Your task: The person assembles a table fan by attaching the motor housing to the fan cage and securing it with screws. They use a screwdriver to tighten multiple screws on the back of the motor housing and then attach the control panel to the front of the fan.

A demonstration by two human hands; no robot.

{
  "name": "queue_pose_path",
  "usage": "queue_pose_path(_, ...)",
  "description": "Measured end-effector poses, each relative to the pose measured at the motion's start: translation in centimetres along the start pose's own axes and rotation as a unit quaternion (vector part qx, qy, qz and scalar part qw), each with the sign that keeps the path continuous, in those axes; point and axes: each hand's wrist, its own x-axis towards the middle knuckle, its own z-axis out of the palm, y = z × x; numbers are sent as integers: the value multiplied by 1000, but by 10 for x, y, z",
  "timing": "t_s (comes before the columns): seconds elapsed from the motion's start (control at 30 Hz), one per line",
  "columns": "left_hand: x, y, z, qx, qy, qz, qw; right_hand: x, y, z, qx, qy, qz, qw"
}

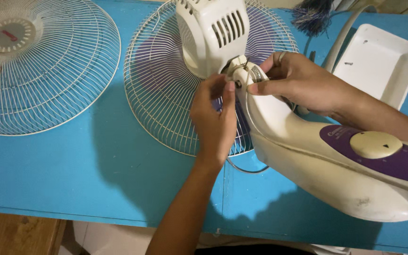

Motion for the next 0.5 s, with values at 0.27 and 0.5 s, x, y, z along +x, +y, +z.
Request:
queue_pose_path(0.27,0,5,-4,-3,-10,103,995,0,2,1,7,4,-4,1000)
queue_pose_path(0.5,4,3,0,37,-17,-15,999,-1,2,0,-33,4,-4,999)
